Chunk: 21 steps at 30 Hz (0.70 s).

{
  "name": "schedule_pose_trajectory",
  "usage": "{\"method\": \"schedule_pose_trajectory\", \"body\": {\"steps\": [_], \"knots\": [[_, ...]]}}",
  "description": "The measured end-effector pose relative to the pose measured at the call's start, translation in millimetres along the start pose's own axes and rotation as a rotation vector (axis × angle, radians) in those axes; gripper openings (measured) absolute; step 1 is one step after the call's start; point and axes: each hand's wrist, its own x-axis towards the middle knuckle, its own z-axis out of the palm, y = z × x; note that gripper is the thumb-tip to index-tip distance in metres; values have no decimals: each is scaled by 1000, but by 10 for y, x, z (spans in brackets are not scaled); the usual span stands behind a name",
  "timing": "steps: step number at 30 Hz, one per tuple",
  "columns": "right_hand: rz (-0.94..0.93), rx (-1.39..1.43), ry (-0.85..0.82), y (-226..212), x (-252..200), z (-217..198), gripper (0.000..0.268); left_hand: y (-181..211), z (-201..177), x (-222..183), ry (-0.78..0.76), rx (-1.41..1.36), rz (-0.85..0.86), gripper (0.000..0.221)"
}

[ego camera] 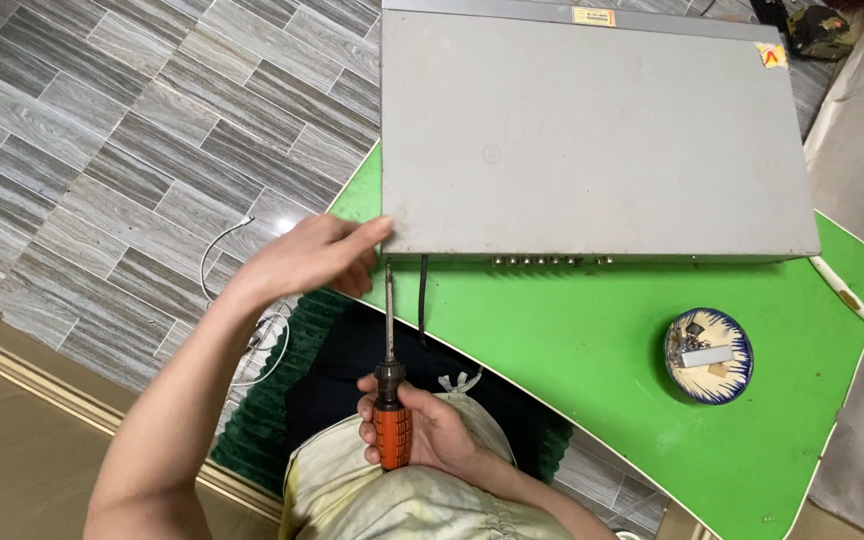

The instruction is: Using a screwdriver to remove screws from the back panel of an electronic device

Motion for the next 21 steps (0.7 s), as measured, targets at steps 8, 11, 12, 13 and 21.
{"method": "schedule_pose_trajectory", "body": {"steps": [8, 11, 12, 13, 21], "knots": [[-59, -56, 6, -17, -20, 128, 52, -703, 511, -55, -384, -299, 105, 37], [-49, -12, -24, -20, -50, 49, 57, -828, 711, 15, -388, -544, 185, 26], [-41, 1, -28, -16, -69, 6, 55, -867, 775, 38, -345, -651, 211, 19], [-44, 2, -26, -21, -94, 2, 55, -872, 824, 40, -348, -651, 212, 19], [-114, -43, 98, -56, -200, 48, 36, -387, 356, -280, -80, 247, 204, 35]]}}
